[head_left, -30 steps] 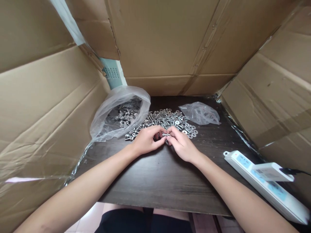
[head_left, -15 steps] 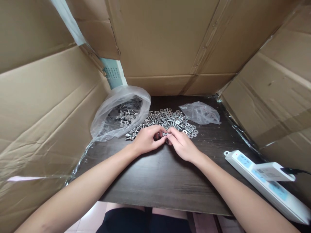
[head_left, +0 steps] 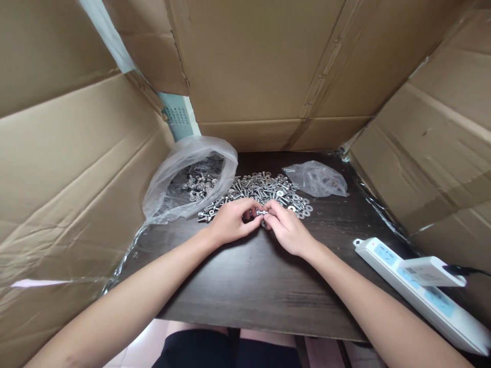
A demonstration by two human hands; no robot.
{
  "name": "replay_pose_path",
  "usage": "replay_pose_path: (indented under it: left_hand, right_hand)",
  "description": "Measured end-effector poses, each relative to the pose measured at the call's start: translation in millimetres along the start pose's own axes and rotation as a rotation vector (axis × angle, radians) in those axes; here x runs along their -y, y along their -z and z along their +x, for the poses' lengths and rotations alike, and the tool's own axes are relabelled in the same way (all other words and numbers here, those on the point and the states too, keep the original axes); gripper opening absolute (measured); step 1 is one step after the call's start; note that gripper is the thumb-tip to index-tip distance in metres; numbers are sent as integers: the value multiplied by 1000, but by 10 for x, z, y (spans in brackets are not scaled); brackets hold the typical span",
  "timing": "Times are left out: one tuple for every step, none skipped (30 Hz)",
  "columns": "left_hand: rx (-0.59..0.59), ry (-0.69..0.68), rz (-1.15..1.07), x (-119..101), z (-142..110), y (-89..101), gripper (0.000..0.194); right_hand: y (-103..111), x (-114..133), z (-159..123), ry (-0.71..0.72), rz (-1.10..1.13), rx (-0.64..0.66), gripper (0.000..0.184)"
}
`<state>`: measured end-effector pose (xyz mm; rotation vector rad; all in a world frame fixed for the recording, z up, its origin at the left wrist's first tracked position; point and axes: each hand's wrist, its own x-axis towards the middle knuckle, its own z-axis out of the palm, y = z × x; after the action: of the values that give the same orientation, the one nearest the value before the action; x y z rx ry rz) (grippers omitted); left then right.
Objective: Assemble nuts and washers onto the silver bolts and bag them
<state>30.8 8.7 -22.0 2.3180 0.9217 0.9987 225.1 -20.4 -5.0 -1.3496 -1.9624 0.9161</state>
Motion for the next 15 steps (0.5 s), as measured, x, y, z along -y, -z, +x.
replay_pose_path:
  left_hand:
    - [-2,-1,1,1,0,-1,15]
    - [-3,-1,1,3,-1,-2,15]
    - [-4,0,0,4,-1,-3,15]
    - [-3,1,-3,5,-1,-4,14]
    - [-2,2,-6,5,-1,-4,14]
    - [-2,3,-8,6,0,-4,14]
    - [-2,3,-9,6,0,-4,14]
    - [-2,2,-9,6,0,-3,14]
    - [-4,0,-6,7,-1,-3,14]
    - [-7,-3,-4,8,-1,-3,14]
    - [-9,-5,-2,9,-2,-3,14]
    - [-11,-6,-2,10,-3,-3,14]
    - [-12,-7,-3,12,-4,-4,14]
    - [-12,-8,-5,14,-5,-5,14]
    - [-12,-7,-7,16,-5,-6,14]
  right_hand:
    - [-2,-3,1,2,0,0,12]
    - [-3,-7,2,4,0,1,13]
    - [-4,-10,2,5,1,1,14]
    - [-5,-12,2,5,4,1,15]
    - [-5,-14,2,5,7,1,16]
    - [-5,-16,2,5,10,1,17]
    - [-5,-17,1,6,13,0,17]
    - [-6,-17,1,9,14,0,18]
    - [-6,-17,0,13,16,0,19]
    - [-6,-17,0,17,16,0,19]
    - [-7,-17,0,20,16,0,20]
    - [-7,-17,0,22,16,-1,20]
    - [-8,-17,1,23,17,-2,20]
    - [-8,-17,1,24,18,-1,21]
    - [-9,-18,1,23,18,-1,21]
